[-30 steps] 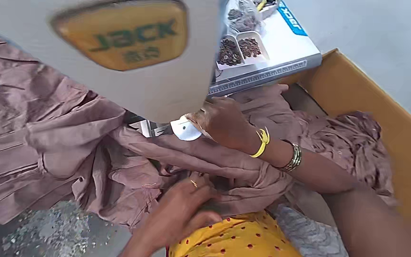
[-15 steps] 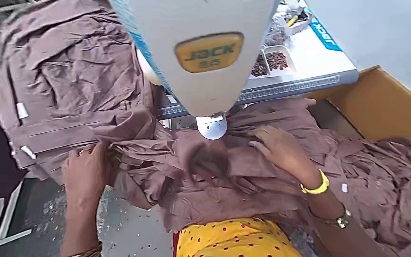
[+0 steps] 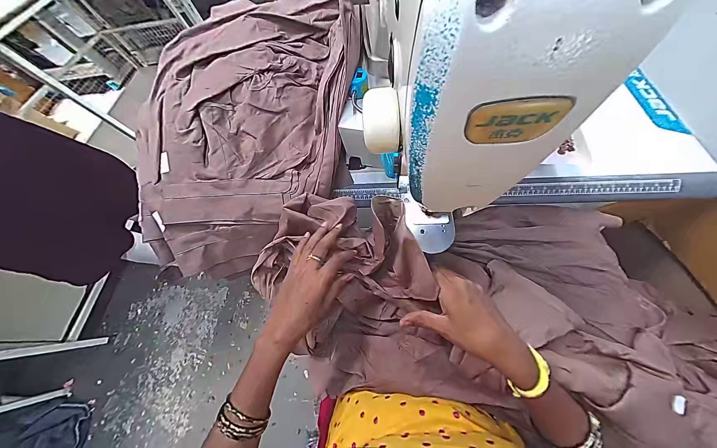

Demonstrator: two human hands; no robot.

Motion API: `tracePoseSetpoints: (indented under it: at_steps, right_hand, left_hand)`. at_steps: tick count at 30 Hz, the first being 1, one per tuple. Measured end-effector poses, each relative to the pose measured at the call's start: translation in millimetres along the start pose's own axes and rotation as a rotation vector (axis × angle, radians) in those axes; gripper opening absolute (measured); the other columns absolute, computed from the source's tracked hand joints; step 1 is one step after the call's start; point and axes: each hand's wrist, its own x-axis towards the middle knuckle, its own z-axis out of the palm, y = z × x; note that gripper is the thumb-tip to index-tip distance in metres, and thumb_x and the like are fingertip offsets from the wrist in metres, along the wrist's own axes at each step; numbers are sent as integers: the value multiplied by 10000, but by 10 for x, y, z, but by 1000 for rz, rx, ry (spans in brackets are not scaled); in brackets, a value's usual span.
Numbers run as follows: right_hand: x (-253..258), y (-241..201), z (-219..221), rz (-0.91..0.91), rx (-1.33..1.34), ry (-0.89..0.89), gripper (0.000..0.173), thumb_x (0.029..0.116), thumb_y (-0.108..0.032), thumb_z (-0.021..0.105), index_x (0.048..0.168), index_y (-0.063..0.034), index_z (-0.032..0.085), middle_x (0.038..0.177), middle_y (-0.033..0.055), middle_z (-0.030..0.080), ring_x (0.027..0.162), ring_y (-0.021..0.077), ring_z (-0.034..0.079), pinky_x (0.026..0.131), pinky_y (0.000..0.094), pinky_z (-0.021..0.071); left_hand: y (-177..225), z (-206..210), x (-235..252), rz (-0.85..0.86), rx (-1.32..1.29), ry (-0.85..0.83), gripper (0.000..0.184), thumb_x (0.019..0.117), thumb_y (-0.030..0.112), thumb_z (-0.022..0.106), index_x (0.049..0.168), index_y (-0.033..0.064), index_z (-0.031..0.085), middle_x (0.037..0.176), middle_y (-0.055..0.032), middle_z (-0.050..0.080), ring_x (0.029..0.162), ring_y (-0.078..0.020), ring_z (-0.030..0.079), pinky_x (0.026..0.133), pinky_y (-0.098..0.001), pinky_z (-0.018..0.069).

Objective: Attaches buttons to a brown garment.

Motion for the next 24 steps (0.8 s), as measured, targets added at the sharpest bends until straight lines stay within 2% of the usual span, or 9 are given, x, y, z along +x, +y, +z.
tracePoseSetpoints:
  at_steps: [2, 5, 7, 9, 13, 16, 20, 22, 24]
  right_hand:
    - [-8, -4, 69, 25, 53, 112, 712, 902, -618, 628, 1158, 45, 673, 885, 178, 715, 808, 333, 721, 697, 527, 577]
    - [-86, 27, 138, 6, 297, 260, 414, 1012, -440, 543, 833, -86, 661, 613, -14, 556, 534, 76, 538, 491, 276, 446]
    - [-240, -83, -29, -20, 659, 131, 383, 1057, -332, 506, 791, -107, 664, 672, -72, 699, 594, -27, 641, 543, 184, 521]
    - [-422, -261, -274, -178, 880, 41, 469, 1094, -362, 450, 770, -89, 651, 731, -38, 742, 676, -23, 690, 632, 177, 572]
    - [-530, -415, -771, -550, 663, 325, 335, 1063, -392, 540, 990, -95, 679, 991, 7, 716, 992, 50, 673, 900, 220, 542]
    - [-317, -228, -731, -376, 389, 360, 582, 976, -646, 531, 1281, -160, 626, 1251, 6, 677, 1138, 69, 640, 925, 254, 556]
    - [-86, 72, -397, -208, 317, 217, 482, 976, -392, 665, 1349, -93, 602, 1032, -25, 733, 934, 48, 695, 834, 245, 590]
    - [-28, 127, -373, -167, 416, 255, 370, 982, -265, 667, 1281, -53, 612, 934, -18, 713, 819, 28, 679, 741, 200, 585]
    - [54, 152, -423, -96, 393, 330, 409, 980, -380, 666, 1204, -41, 622, 943, -13, 700, 828, 16, 681, 716, 192, 592]
  left_hand:
    - [67, 54, 24, 50, -55, 38, 355, 1014, 354, 583, 1283, 147, 687, 1485, -172, 545, 1432, -366, 453, 1189, -586, 321]
    - [278, 156, -33, 157, -171, 211, 432, 1009, 459, 610, 1349, 195, 568, 1409, -129, 577, 1348, -278, 527, 1138, -487, 410]
    - [537, 188, -84, 255, -268, 249, 377, 999, 422, 643, 1318, 239, 560, 1312, -40, 624, 1254, -189, 582, 1079, -388, 457]
    - [848, 96, -88, 279, -509, 286, 140, 1042, 213, 572, 1128, 145, 659, 1050, -23, 699, 1009, -100, 661, 923, -246, 532]
    - [1217, -488, 134, 168, -1057, -42, 301, 1087, 257, 487, 990, 10, 628, 843, -38, 653, 784, 29, 600, 742, -120, 483]
    - [977, -235, 379, 75, -788, -80, 334, 1052, 332, 558, 947, 58, 718, 704, -1, 653, 610, -1, 571, 578, -172, 476]
    - [772, -50, 533, -49, -473, 13, 310, 1051, 327, 519, 1008, 111, 738, 912, -11, 721, 874, -107, 683, 817, -334, 558]
    - [762, -87, 582, -136, -535, -5, 290, 1065, 295, 492, 1020, 109, 711, 881, 22, 687, 822, -50, 644, 779, -274, 538]
    - [733, -89, 655, -190, -604, -31, 311, 1074, 343, 474, 1017, 130, 693, 788, 72, 621, 698, 10, 566, 664, -199, 486]
